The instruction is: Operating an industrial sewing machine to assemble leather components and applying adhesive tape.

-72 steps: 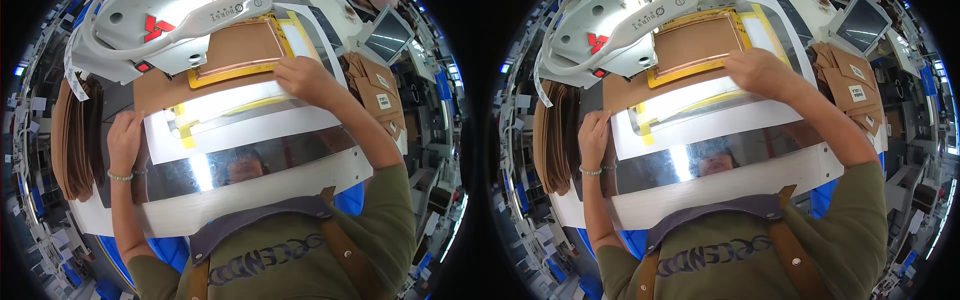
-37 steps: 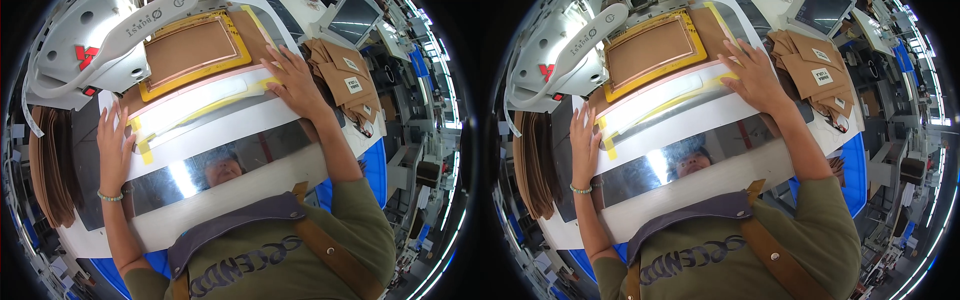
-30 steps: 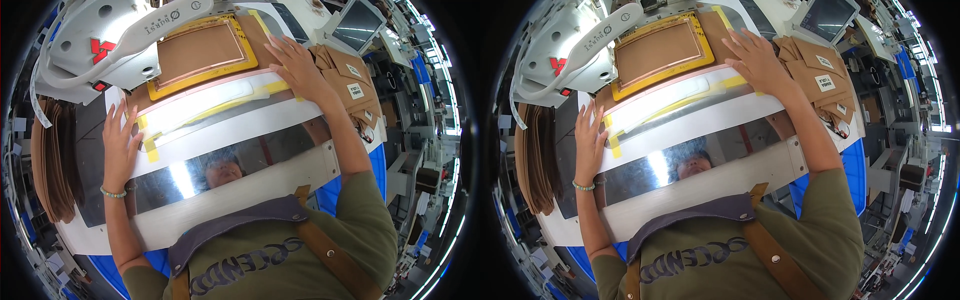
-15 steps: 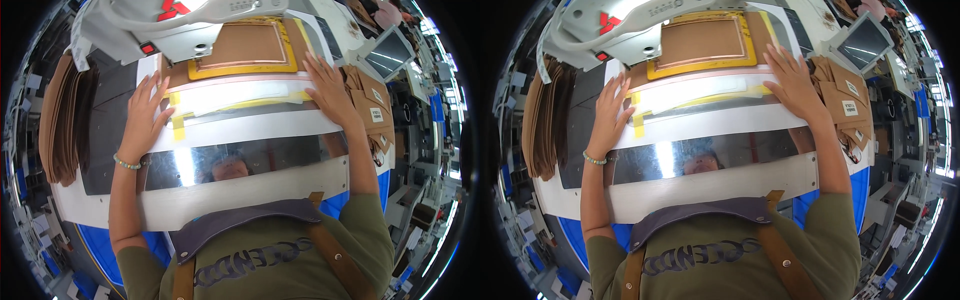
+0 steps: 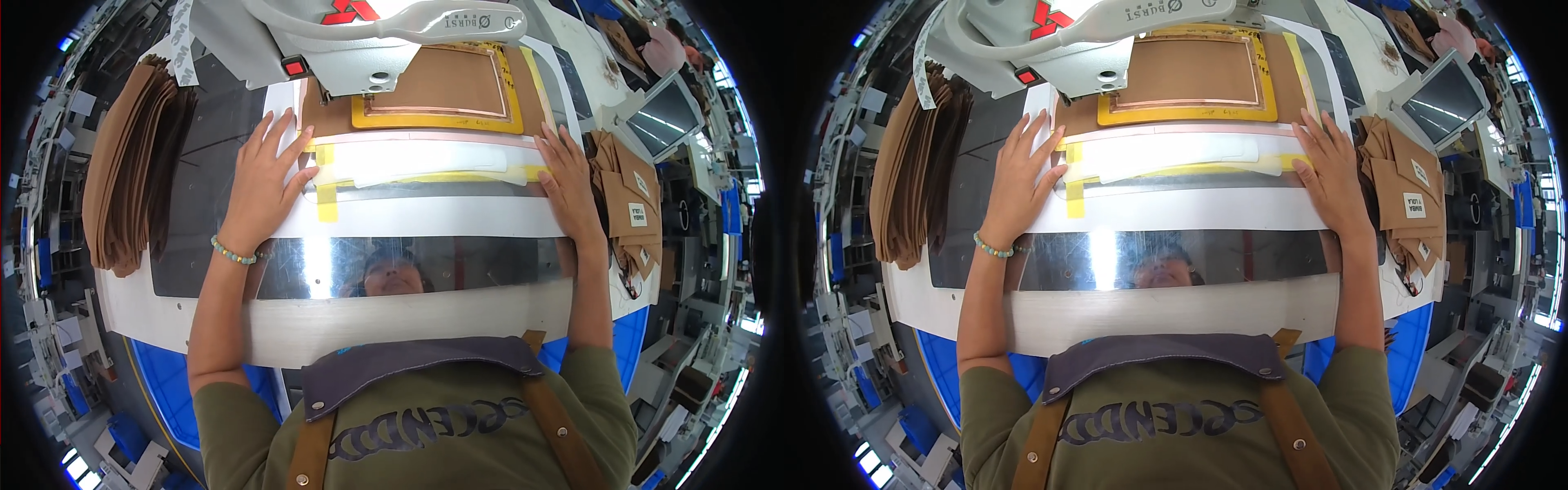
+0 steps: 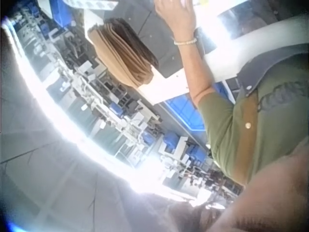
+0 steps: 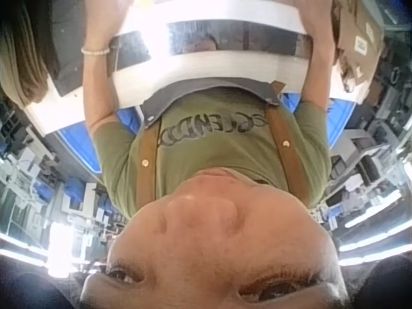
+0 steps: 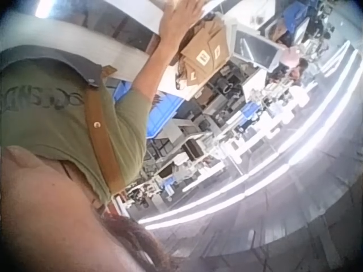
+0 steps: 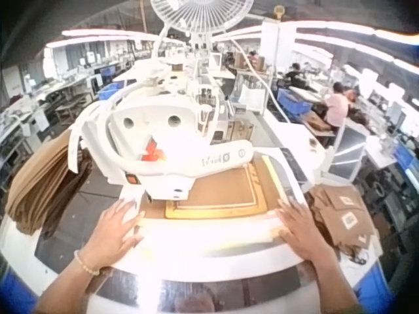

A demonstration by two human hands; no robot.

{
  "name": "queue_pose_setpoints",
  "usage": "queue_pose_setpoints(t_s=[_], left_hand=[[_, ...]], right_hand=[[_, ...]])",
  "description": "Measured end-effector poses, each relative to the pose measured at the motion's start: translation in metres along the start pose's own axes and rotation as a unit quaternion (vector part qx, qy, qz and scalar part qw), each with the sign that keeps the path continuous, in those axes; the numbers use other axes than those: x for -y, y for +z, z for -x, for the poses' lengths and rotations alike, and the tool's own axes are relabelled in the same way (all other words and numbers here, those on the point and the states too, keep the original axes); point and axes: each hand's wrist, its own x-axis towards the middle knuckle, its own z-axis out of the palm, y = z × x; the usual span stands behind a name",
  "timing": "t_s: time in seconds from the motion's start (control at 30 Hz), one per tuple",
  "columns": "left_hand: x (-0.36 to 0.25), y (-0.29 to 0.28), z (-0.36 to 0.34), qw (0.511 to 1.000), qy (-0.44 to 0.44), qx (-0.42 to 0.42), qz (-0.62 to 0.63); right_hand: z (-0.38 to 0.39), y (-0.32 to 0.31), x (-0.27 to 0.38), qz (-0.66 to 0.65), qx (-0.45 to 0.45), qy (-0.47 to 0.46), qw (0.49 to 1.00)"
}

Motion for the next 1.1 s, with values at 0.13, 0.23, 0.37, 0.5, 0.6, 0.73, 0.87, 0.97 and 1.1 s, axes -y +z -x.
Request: queue_pose_setpoints(t_s=[0.13,0.23,0.37,0.5,0.6,0.73,0.87,0.97,1.1], left_hand=[[0.000,-0.002,0.002,1.000,0.004,0.000,0.018],[0.002,0.000,-0.001,0.999,0.030,0.000,0.032],[0.002,0.002,-0.002,0.999,0.019,0.032,0.030],[0.003,0.005,-0.003,0.999,0.003,0.052,0.009],[0.004,0.006,-0.003,0.999,0.004,0.031,0.043],[0.005,0.005,-0.002,0.999,0.017,0.030,0.025],[0.005,0.004,-0.002,0.999,0.017,0.027,0.029],[0.005,0.004,-0.002,0.999,0.018,0.026,0.038],[0.004,0.003,-0.001,0.999,0.017,0.029,0.040]], right_hand=[[-0.002,0.001,-0.002,-0.057,-0.034,-0.005,0.998],[-0.001,0.008,-0.004,-0.061,-0.080,0.008,0.995],[0.004,0.013,-0.006,0.000,-0.058,-0.002,0.998],[0.002,0.013,-0.005,-0.008,-0.065,0.008,0.998],[-0.001,0.012,-0.004,-0.041,-0.087,0.010,0.995],[0.000,0.009,-0.004,-0.054,-0.076,0.020,0.995],[0.001,0.008,-0.004,-0.068,-0.078,0.024,0.994],[0.000,0.009,-0.004,-0.087,-0.105,0.018,0.990],[0.000,0.010,-0.005,-0.068,-0.111,0.016,0.991]])
